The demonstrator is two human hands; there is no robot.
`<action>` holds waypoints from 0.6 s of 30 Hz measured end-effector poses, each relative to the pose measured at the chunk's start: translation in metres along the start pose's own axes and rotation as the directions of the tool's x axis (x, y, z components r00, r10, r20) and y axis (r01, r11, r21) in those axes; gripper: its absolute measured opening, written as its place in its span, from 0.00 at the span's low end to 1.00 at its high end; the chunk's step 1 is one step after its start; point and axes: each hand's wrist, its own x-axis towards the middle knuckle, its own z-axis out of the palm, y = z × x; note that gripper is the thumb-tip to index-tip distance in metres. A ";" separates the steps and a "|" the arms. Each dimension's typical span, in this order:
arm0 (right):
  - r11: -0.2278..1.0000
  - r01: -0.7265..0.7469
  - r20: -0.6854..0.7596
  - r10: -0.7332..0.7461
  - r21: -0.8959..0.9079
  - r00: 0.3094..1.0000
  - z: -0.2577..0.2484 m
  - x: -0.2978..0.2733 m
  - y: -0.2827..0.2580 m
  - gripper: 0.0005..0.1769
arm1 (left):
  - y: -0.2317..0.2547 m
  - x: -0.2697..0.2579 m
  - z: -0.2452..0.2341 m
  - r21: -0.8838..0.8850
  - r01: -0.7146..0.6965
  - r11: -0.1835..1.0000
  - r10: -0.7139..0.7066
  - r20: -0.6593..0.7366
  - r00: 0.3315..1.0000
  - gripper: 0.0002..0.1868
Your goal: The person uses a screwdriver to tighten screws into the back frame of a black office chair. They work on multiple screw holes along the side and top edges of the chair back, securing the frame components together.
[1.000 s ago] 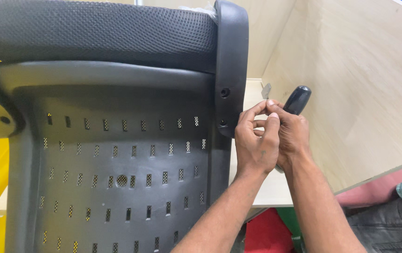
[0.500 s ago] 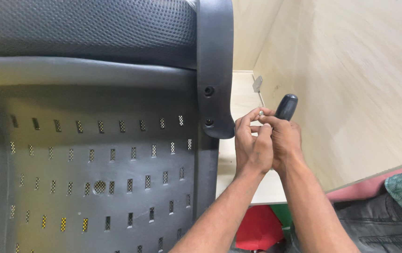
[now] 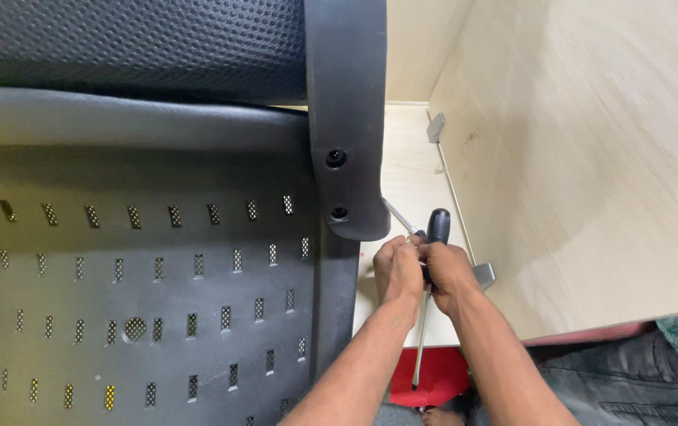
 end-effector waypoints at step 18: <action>0.997 -0.074 -0.014 0.074 0.001 0.997 -0.002 0.029 0.020 0.14 | -0.009 0.026 -0.009 0.055 0.252 0.966 -0.243 -0.133 0.961 0.25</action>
